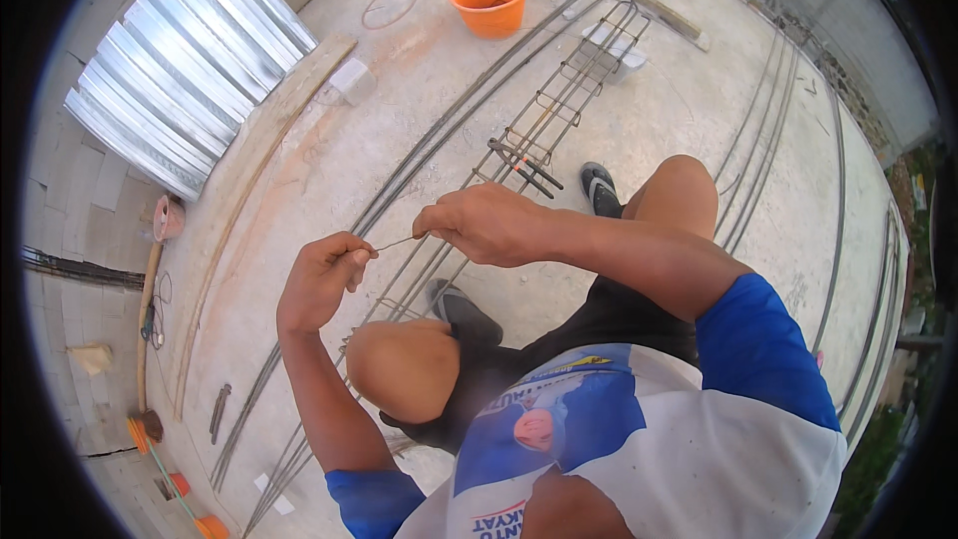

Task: The person assembles a rebar cage by tying intersecting steel bars with wire. They use pliers to twist and secure the wire at multiple junctions along the grid. The person works on a concrete floor with additional rebar and tools nearby.

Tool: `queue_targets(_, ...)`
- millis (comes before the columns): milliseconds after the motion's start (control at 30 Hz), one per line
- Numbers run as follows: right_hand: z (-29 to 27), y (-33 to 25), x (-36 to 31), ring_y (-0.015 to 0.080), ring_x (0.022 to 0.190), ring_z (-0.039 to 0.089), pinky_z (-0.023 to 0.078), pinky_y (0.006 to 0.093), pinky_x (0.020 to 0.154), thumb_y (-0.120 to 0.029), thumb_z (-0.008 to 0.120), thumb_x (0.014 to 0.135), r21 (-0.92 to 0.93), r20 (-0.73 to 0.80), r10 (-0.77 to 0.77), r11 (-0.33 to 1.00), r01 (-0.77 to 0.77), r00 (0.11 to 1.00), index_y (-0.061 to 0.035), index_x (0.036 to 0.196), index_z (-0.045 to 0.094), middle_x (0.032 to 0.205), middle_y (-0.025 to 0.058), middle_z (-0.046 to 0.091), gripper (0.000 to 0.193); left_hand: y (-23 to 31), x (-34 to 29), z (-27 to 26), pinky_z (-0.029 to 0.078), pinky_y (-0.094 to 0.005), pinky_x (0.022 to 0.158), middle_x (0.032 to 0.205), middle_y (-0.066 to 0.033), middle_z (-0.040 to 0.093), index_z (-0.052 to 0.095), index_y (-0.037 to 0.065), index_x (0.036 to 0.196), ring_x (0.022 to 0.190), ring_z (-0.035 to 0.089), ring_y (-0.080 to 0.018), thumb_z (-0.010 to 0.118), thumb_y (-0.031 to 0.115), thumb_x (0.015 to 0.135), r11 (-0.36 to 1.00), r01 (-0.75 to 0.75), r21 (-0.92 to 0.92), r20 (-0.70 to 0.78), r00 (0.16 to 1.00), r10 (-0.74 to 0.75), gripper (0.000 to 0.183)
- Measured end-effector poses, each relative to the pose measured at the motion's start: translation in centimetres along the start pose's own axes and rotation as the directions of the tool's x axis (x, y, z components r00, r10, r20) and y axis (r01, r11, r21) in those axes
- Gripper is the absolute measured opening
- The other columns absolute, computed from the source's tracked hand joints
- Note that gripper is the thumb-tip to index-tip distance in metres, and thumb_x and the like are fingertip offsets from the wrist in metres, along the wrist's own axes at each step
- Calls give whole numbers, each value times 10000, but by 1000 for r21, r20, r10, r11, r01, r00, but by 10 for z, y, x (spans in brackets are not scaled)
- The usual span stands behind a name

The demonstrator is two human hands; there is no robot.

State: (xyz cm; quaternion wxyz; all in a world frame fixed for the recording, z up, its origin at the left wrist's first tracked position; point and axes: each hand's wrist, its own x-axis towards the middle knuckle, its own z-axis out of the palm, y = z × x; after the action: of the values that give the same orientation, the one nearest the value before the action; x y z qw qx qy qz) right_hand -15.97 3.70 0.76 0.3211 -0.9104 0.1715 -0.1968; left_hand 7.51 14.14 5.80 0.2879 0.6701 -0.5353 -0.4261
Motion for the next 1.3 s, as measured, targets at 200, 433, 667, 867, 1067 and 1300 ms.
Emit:
queue_targets(200,16,5,-3,383,878,628,480,458,776,-156,503,950,48,53,176,983,-179,983,-73,1141,582,913,185,660,222,-24,16,0,401,-261,580,632,-4,513,647,-18,920,603,462,-97,570,145,907,998,6,-60,90,996,-1,181)
queue_targets(433,52,42,1,390,853,626,473,467,767,-161,483,952,75,81,339,936,-344,937,-62,1120,570,892,205,653,214,-72,67,8,445,-273,665,718,-15,567,652,-7,969,681,510,-106,583,206,906,994,112,-14,147,983,-109,233)
queue_targets(667,105,155,-9,353,696,608,472,422,695,-136,510,891,189,-11,637,758,-624,771,-15,1072,611,775,210,635,240,-172,150,39,450,-320,874,1020,-117,654,630,-5,1139,940,584,-184,578,298,922,962,173,-213,-117,972,-201,377)
queue_targets(867,168,245,-20,334,907,643,496,391,827,-152,563,808,112,34,826,556,-824,562,7,993,675,972,220,665,268,-308,222,97,452,-353,916,1093,-195,665,632,22,1174,1027,624,-292,558,325,919,950,305,-60,-136,941,-311,403)
queue_targets(1067,206,281,2,332,853,656,502,399,812,-150,571,789,105,100,794,590,-800,599,2,979,689,880,211,679,271,-362,259,162,474,-373,894,1044,-186,686,680,35,1107,1008,641,-311,570,347,903,968,237,-77,-115,963,-245,388)
queue_targets(1300,266,321,23,297,665,653,521,379,706,-140,570,801,208,104,819,537,-817,564,-1,952,701,835,190,685,243,-356,278,167,486,-313,674,786,-107,682,714,23,957,722,604,-169,642,313,869,890,390,-238,18,918,-397,311)
